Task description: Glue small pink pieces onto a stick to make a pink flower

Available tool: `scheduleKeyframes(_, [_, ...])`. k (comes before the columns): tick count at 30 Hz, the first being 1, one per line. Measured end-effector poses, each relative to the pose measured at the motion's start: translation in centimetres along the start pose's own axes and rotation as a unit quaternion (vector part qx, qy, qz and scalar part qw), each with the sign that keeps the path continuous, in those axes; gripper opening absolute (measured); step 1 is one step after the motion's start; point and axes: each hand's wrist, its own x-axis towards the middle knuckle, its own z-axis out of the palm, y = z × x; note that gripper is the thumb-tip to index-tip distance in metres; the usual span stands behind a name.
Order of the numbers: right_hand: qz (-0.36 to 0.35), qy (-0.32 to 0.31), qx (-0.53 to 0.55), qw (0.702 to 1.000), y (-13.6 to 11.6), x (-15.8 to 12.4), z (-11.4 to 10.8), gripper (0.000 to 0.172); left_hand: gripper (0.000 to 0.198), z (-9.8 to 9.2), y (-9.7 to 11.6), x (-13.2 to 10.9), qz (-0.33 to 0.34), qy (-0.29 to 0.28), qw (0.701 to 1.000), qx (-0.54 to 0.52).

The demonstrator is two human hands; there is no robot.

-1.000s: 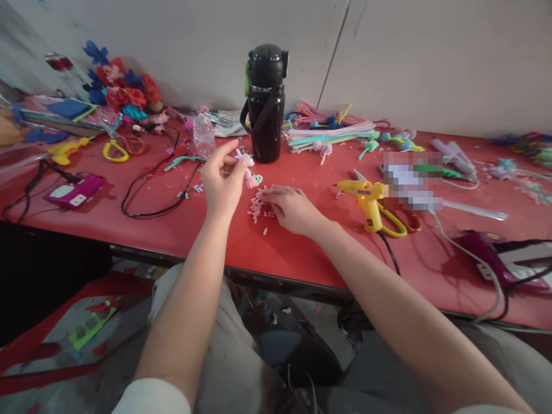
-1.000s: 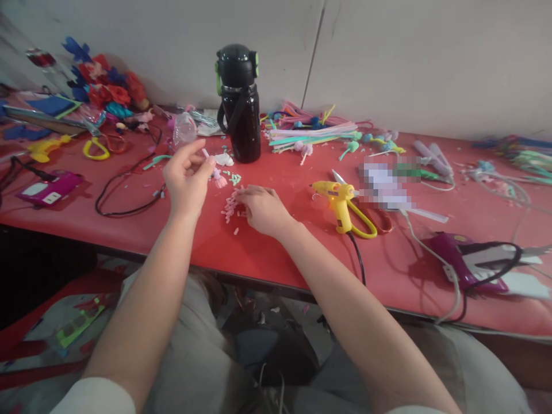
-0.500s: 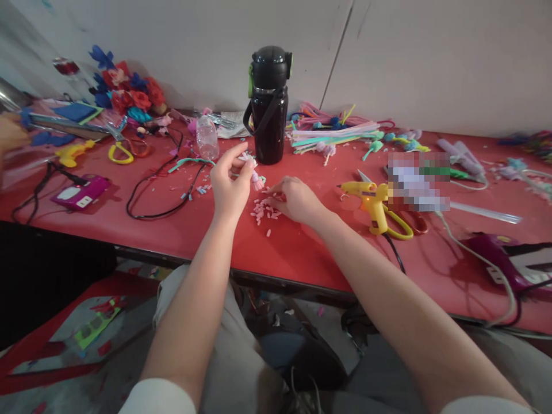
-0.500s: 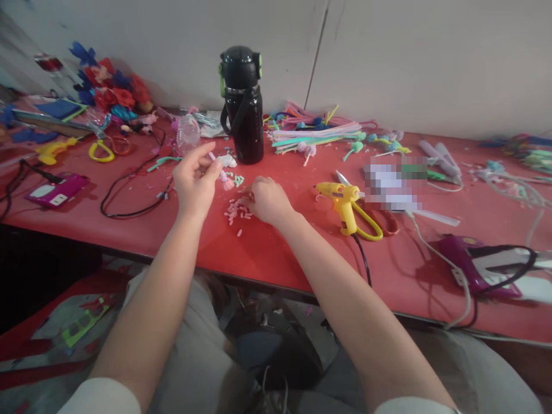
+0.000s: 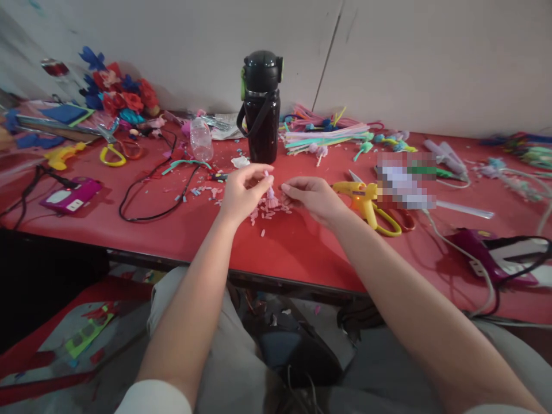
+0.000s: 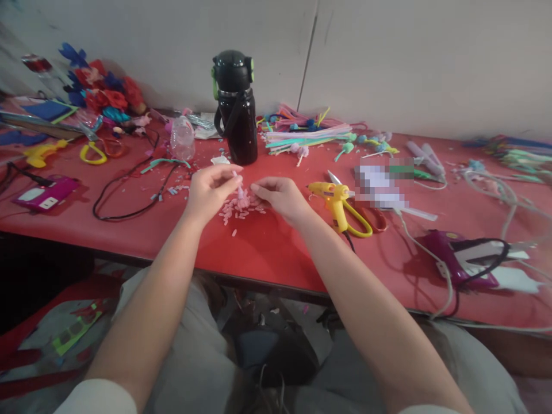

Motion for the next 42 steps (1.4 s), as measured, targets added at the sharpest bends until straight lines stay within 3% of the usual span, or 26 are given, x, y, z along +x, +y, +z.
scheduleKeyframes(6, [0.007,0.000,0.020,1.000,-0.5,-3.1,-2.5,0.034,0.021,2.1,1.0,-1.2,-0.044,-0.122,0.991,-0.027])
scheduleKeyframes(13, [-0.062,0.090,-0.163,0.981,-1.3,-7.1,-4.7,0.023,0.021,3.6,2.8,-1.8,-0.065,-0.217,0.973,-0.050])
scheduleKeyframes(19, [-0.102,0.099,-0.274,0.951,-2.7,-8.7,-4.3,0.017,0.020,4.2,3.3,-2.0,-0.050,-0.260,0.963,-0.049])
scheduleKeyframes(27, [-0.135,0.080,-0.379,0.912,-2.9,-9.0,-4.3,0.012,0.016,4.2,4.0,-2.2,-0.017,-0.291,0.956,-0.024])
scheduleKeyframes(33, [-0.146,0.089,-0.360,0.917,-2.8,-9.1,-4.2,0.013,0.013,4.4,4.3,-2.3,-0.007,-0.296,0.955,-0.015])
scheduleKeyframes(42, [-0.137,0.094,-0.311,0.936,-2.7,-9.3,-3.8,0.020,0.027,4.3,4.3,-2.3,0.002,-0.268,0.963,-0.025])
